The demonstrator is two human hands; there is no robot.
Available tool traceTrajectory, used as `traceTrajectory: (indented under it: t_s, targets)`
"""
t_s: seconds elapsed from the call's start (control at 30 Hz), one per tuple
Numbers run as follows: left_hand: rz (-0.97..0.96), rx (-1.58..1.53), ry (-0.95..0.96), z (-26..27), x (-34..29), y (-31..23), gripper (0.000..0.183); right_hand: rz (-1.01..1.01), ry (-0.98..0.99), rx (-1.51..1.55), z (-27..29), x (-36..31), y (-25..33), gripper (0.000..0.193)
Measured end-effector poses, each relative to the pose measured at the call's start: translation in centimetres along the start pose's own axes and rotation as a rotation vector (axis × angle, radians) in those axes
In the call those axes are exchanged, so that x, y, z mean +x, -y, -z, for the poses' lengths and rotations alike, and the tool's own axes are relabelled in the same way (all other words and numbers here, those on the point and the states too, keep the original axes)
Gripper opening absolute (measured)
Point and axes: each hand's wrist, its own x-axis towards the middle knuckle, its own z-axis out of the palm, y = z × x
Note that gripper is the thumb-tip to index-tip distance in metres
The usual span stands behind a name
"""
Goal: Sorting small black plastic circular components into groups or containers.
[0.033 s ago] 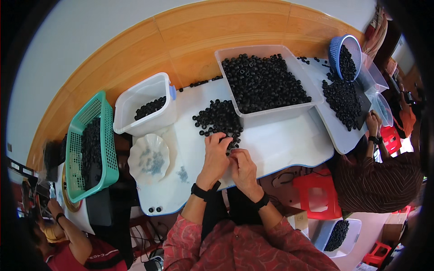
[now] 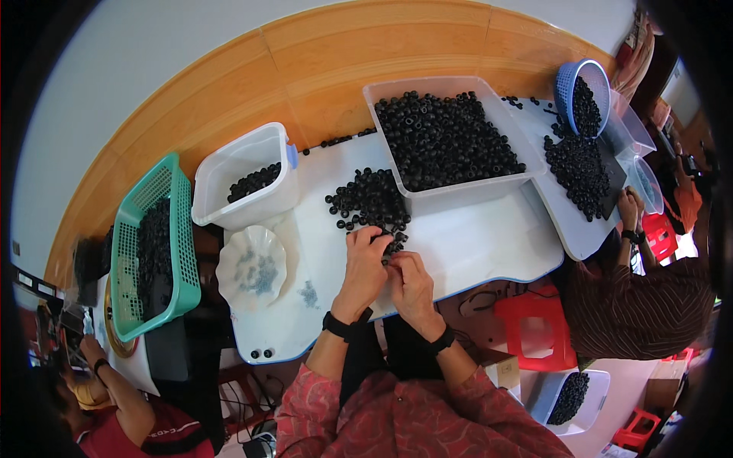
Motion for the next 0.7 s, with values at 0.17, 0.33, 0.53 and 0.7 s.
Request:
traceTrajectory:
  t_s: [0.17, 0.33, 0.53, 0.7]
  targets:
    - [-0.006, -0.069, 0.004, 0.5, -1.6, -0.7, 0.045, 0.049, -0.028, 0.014, 0.1, -0.6, -0.2, 0.016]
    - [0.047, -0.162, 0.000, 0.8, -2.8, -0.5, 0.043, 0.028, -0.009, 0.023, 0.8, -1.4, 0.2, 0.014]
    - [0.062, -0.186, -0.053, 1.9, -3.7, -0.7, 0.041, 0.019, -0.021, 0.004, 1.3, -2.1, 0.0, 0.011]
    - [0.171, -0.303, -0.154, 2.8, -4.6, -1.6, 0.037, -0.016, -0.049, 0.082, 1.7, -2.6, 0.0, 0.012]
